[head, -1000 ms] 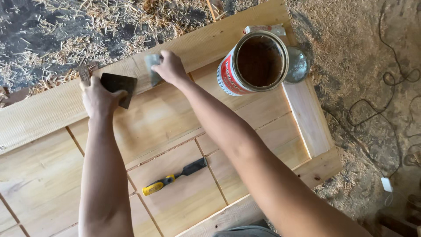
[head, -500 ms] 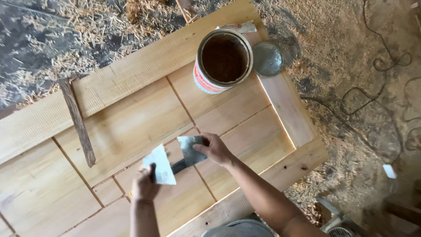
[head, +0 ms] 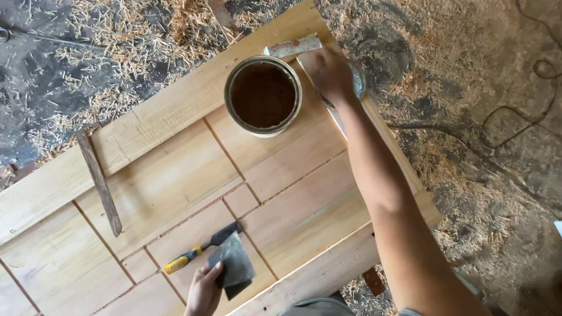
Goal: The person uses a chisel to remove damaged wood from a wooden panel, then applies wood filler to the holes using a putty knife. The person smooths the filler into the surface.
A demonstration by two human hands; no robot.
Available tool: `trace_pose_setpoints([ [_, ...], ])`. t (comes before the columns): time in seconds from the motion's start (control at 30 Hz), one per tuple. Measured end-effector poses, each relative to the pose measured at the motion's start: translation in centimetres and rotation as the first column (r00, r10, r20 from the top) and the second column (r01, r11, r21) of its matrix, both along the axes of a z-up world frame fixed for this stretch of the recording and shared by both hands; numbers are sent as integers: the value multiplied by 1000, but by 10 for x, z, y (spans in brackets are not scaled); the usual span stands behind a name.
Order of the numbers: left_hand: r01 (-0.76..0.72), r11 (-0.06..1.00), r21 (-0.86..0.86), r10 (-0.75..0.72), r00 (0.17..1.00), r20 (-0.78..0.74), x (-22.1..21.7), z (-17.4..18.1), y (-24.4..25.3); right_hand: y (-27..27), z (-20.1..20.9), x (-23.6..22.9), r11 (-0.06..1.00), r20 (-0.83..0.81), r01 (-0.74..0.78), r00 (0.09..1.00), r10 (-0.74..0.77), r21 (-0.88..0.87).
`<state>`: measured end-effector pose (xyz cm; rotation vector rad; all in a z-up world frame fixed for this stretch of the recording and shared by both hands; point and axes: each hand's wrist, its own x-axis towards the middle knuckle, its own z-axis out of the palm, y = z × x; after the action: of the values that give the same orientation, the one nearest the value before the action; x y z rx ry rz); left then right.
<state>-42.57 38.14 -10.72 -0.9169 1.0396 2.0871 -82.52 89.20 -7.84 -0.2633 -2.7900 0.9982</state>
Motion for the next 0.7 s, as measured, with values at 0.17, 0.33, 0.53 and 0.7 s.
trace_pose_setpoints([
  [0.17, -15, 997, -81, 24, 993, 118, 30, -27, 6, -16, -62, -89, 818, -242, -238, 879, 410, 523],
  [0.33, 33, 999, -12, -32, 998, 48, 20, -48, 20, -12, -67, -92, 861, -35, -192, 971, 236, 470],
  [0.53, 54, 996, -72, -46, 994, 101, 22, -53, 37, 39, 21, 40, 978, -373, -191, 904, 207, 81],
  [0.7, 161, 982, -98, -155, 986, 66, 19, -33, 57, 52, 78, 165, 985, -443, -169, 886, 138, -31],
])
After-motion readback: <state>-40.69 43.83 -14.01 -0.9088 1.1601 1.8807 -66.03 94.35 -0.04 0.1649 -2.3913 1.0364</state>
